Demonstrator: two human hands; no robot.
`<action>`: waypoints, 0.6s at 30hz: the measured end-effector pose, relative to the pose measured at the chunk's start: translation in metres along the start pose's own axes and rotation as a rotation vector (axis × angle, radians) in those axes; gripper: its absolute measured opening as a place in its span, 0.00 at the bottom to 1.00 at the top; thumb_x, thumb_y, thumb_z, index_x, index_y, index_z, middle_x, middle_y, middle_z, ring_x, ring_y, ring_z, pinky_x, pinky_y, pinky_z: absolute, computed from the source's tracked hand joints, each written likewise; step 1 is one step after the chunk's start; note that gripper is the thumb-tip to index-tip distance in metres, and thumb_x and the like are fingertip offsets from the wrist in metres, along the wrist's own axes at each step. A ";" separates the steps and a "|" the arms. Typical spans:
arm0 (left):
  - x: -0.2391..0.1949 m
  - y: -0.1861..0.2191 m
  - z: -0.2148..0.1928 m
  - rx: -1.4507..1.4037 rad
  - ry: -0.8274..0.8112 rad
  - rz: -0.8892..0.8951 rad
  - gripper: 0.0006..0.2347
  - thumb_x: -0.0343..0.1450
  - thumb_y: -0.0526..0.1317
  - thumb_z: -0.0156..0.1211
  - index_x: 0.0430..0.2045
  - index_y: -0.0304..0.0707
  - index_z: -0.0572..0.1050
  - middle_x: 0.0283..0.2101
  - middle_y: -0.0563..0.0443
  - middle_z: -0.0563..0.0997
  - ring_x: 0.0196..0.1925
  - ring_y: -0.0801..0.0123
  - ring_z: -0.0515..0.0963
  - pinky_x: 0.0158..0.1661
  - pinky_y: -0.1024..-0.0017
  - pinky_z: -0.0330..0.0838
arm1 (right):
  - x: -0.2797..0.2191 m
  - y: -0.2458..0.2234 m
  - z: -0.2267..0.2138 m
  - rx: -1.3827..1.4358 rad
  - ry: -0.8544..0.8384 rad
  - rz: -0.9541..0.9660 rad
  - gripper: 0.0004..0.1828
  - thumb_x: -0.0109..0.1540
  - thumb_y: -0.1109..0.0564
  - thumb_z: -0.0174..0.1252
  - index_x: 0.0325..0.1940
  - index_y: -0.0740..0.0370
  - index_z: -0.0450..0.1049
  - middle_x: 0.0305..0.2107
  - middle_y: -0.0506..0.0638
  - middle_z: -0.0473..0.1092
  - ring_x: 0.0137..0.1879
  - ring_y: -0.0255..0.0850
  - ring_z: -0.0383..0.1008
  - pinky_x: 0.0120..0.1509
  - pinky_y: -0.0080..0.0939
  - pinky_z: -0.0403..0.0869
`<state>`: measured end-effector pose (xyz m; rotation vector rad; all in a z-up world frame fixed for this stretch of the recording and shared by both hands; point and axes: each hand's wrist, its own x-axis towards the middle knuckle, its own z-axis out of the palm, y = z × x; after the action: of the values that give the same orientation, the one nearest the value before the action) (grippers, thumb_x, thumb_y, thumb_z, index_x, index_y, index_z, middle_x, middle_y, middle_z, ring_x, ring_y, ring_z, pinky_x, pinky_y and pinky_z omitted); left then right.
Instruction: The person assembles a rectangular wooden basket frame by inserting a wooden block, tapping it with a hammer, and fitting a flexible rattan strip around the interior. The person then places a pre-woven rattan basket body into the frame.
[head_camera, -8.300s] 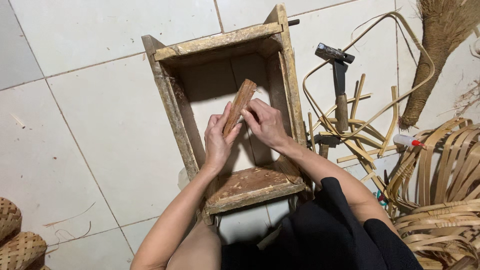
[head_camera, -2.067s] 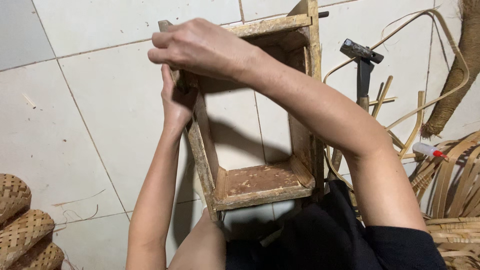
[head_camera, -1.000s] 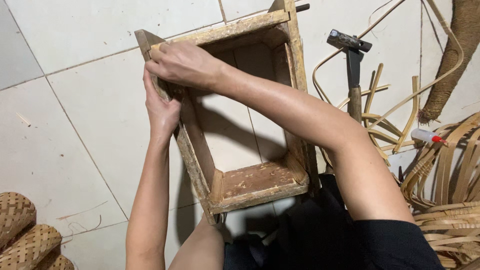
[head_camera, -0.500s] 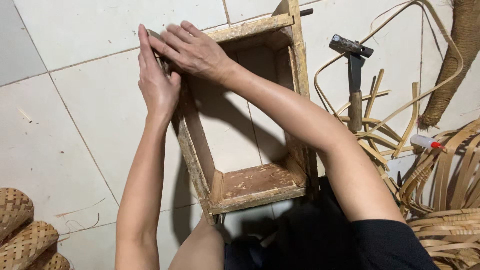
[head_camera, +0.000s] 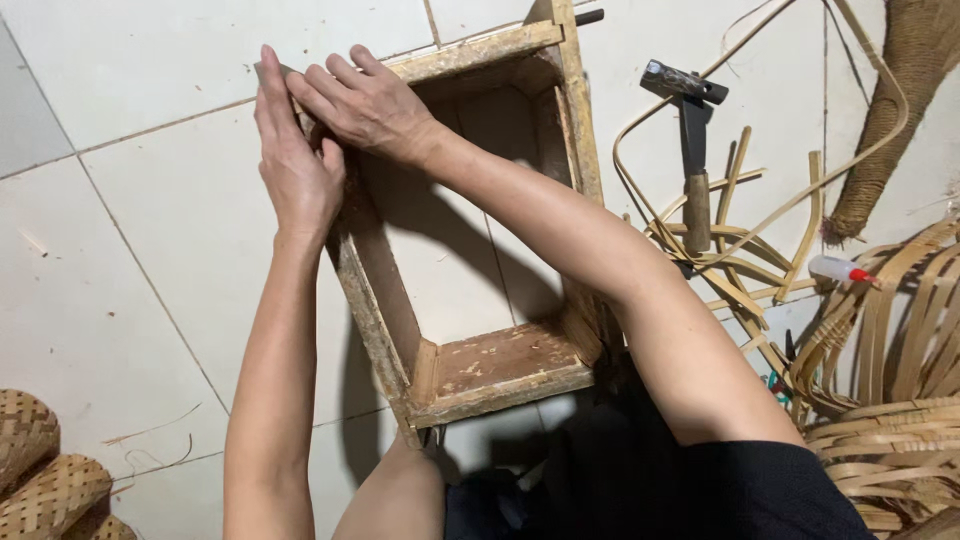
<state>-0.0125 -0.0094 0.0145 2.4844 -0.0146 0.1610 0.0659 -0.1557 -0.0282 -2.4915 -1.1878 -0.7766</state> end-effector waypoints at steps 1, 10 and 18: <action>0.003 0.001 -0.002 0.021 -0.010 -0.016 0.46 0.67 0.23 0.56 0.78 0.64 0.39 0.75 0.31 0.58 0.58 0.45 0.82 0.48 0.63 0.85 | -0.001 0.000 0.000 -0.044 0.045 -0.015 0.23 0.68 0.53 0.54 0.65 0.62 0.66 0.49 0.51 0.69 0.57 0.44 0.69 0.65 0.48 0.66; 0.020 0.009 -0.016 0.140 -0.174 -0.147 0.33 0.63 0.27 0.61 0.65 0.52 0.61 0.70 0.27 0.58 0.42 0.44 0.83 0.39 0.56 0.82 | -0.081 -0.039 -0.002 0.692 -0.427 0.494 0.15 0.71 0.59 0.52 0.61 0.68 0.66 0.52 0.63 0.70 0.59 0.55 0.74 0.66 0.54 0.72; 0.015 0.009 -0.015 0.082 -0.076 -0.016 0.24 0.69 0.32 0.68 0.58 0.42 0.66 0.55 0.34 0.70 0.46 0.41 0.81 0.42 0.50 0.78 | -0.082 -0.081 0.035 1.056 -0.457 0.926 0.23 0.64 0.58 0.54 0.57 0.79 0.59 0.48 0.73 0.66 0.57 0.63 0.71 0.62 0.56 0.70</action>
<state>0.0003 -0.0071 0.0332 2.5701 -0.0207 0.0614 -0.0278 -0.1409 -0.1028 -1.8987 -0.2323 0.5609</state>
